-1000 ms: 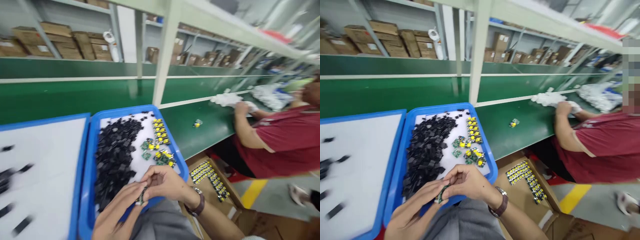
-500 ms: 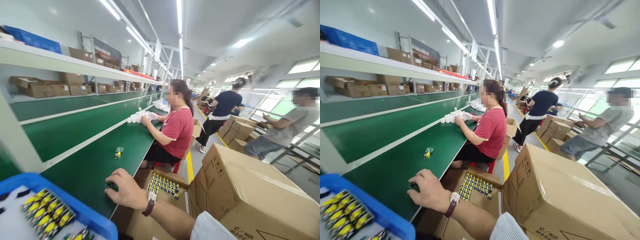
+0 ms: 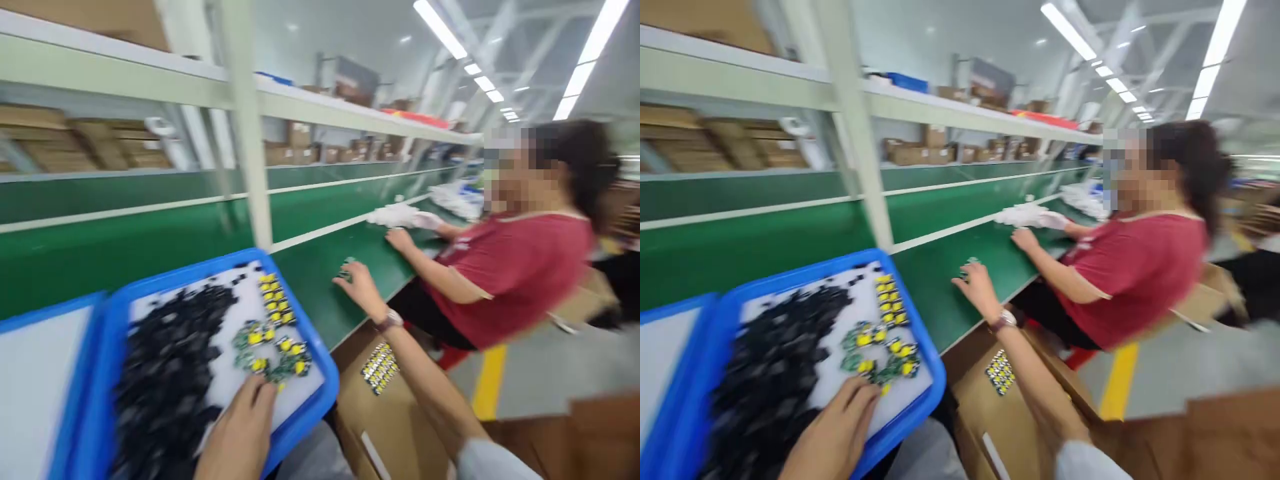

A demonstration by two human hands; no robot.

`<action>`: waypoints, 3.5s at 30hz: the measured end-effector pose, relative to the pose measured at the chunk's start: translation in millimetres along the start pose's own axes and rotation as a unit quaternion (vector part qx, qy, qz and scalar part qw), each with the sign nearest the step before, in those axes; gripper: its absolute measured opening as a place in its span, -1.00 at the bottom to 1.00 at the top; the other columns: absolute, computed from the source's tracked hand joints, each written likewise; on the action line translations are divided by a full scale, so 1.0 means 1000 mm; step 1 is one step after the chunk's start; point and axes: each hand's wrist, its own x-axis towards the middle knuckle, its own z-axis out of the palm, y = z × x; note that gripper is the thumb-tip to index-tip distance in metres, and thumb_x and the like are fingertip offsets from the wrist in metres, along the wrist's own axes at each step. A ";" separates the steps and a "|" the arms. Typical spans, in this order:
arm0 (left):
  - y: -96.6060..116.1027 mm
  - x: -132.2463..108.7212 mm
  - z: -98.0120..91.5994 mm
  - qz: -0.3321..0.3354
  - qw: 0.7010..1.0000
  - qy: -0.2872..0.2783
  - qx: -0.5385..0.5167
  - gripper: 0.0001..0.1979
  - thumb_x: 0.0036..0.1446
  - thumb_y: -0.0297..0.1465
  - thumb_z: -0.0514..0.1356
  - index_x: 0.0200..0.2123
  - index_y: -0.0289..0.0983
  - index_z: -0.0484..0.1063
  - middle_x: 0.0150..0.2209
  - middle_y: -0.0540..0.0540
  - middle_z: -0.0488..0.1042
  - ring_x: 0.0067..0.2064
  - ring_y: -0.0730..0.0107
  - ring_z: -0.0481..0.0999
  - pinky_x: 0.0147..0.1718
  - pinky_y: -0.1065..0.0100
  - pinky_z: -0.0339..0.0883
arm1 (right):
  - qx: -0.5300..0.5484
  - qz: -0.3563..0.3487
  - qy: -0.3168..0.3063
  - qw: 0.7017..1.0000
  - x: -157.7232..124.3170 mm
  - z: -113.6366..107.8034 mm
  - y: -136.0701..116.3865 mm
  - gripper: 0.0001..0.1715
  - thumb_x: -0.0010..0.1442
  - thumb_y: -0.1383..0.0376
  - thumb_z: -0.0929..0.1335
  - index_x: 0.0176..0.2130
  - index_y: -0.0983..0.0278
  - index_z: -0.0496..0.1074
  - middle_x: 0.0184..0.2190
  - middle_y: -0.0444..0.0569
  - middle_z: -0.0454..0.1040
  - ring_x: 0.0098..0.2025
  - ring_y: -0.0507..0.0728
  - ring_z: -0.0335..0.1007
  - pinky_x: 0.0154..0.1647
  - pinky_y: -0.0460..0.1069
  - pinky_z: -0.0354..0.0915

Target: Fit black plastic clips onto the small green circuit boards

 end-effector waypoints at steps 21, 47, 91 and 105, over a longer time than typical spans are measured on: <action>0.040 -0.077 -0.075 -0.336 0.918 0.047 -0.208 -0.93 0.43 -0.41 0.14 -0.10 -0.14 0.42 0.09 -0.12 0.48 -0.14 0.33 0.60 -0.08 0.29 0.55 | -0.011 -0.375 -0.380 0.846 -0.077 0.080 -0.169 -0.88 0.41 0.33 0.39 -0.14 0.32 0.56 -0.20 0.10 0.58 -0.09 0.30 0.48 0.01 0.21 0.44; -0.010 -0.116 -0.192 -0.379 0.912 0.045 0.151 -0.74 0.38 -0.29 0.25 0.09 -0.17 0.53 0.05 -0.14 0.60 -0.11 0.21 0.63 0.01 0.17 0.52 | 0.155 -0.263 -0.290 0.907 -0.128 0.053 -0.140 -0.79 0.43 0.34 0.34 0.02 0.20 0.53 -0.09 0.07 0.59 -0.07 0.22 0.59 0.01 0.10 0.51; -0.017 -0.060 -0.097 -0.220 0.975 0.004 0.017 -0.67 0.33 -0.44 0.30 0.14 -0.11 0.52 0.01 -0.14 0.51 0.01 0.22 0.59 0.02 0.19 0.56 | 0.278 -0.026 -0.217 0.935 -0.147 0.034 -0.144 -0.88 0.38 0.37 0.39 -0.16 0.17 0.55 -0.24 -0.04 0.61 -0.19 0.16 0.60 -0.16 0.04 0.52; 0.023 -0.051 -0.064 -0.482 0.617 0.138 -0.607 -0.65 0.20 -0.36 0.44 0.06 -0.15 0.59 0.02 -0.12 0.64 0.09 0.15 0.66 0.15 0.14 0.55 | 0.407 -0.034 -0.203 0.890 -0.152 0.046 -0.183 -0.73 0.39 0.43 0.38 0.00 0.15 0.58 -0.19 -0.01 0.63 -0.16 0.16 0.59 -0.13 0.07 0.54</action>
